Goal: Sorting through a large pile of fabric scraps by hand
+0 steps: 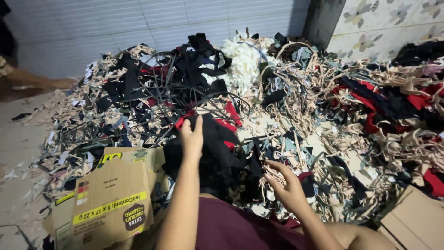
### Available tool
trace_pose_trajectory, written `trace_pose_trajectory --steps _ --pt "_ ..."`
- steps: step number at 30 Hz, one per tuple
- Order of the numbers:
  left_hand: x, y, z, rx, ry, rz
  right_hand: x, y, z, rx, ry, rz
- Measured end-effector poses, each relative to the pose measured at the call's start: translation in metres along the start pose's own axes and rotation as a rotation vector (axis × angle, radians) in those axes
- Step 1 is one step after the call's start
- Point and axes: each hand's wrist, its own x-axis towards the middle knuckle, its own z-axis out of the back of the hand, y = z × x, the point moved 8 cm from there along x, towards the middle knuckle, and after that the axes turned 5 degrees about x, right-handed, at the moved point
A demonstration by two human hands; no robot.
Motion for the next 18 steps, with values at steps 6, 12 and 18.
trace_pose_trajectory --steps 6,12,18 --pt "0.037 0.065 0.038 0.807 0.176 -0.369 -0.001 -0.039 -0.011 -0.142 0.112 -0.181" --pt "-0.012 0.0 -0.008 -0.125 0.464 0.121 0.009 -0.024 -0.021 -0.08 0.073 0.0" --pt "-0.049 -0.001 -0.066 -0.016 0.665 0.035 0.029 0.009 -0.004 0.31 -0.002 0.04"
